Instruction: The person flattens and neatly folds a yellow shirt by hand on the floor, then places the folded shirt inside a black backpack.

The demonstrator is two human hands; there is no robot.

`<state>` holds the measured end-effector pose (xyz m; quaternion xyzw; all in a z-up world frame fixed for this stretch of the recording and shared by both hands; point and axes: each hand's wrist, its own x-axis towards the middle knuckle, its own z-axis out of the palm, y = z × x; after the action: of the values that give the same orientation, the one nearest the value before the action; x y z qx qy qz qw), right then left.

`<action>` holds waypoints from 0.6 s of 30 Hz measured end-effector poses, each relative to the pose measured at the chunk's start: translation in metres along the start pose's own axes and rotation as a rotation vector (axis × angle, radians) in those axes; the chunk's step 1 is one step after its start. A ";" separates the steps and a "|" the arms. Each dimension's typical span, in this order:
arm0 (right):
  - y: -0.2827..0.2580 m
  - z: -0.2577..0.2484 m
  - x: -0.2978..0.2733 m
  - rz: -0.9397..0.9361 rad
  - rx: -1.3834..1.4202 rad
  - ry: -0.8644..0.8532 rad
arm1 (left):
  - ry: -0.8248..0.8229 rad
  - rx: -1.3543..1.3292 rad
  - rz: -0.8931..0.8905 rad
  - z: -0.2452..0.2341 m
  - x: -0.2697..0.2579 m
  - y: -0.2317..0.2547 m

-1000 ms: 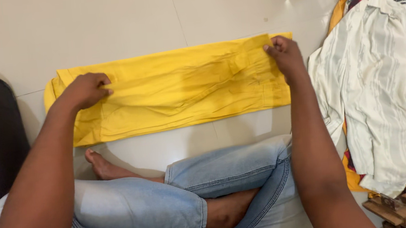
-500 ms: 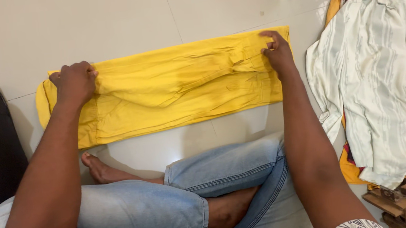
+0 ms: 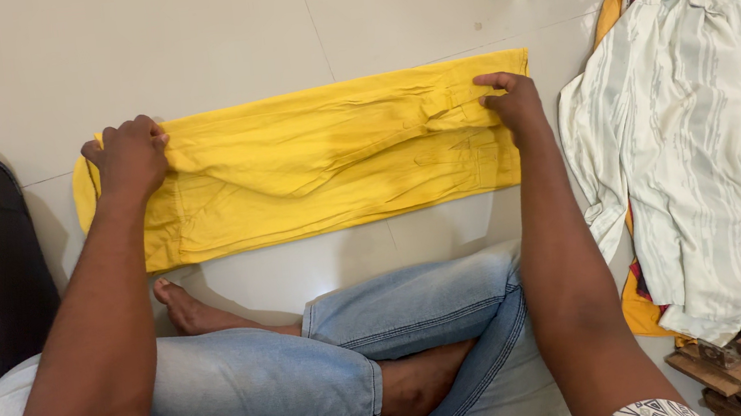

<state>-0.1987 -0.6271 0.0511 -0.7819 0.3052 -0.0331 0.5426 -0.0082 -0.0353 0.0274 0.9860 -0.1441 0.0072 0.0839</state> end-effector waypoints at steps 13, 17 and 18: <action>-0.002 0.057 -0.014 -0.815 -0.573 0.302 | 0.306 0.217 0.095 0.051 0.010 0.045; -0.003 0.118 -0.039 -0.724 -0.810 -0.017 | 0.131 0.041 0.263 0.070 -0.035 0.186; -0.004 0.127 -0.047 -0.675 -0.953 -0.064 | 0.074 0.005 0.256 0.067 -0.052 0.213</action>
<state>-0.1870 -0.4966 0.0154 -0.9942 0.0041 -0.0395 0.0995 -0.1197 -0.2332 -0.0062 0.9588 -0.2655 0.0546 0.0851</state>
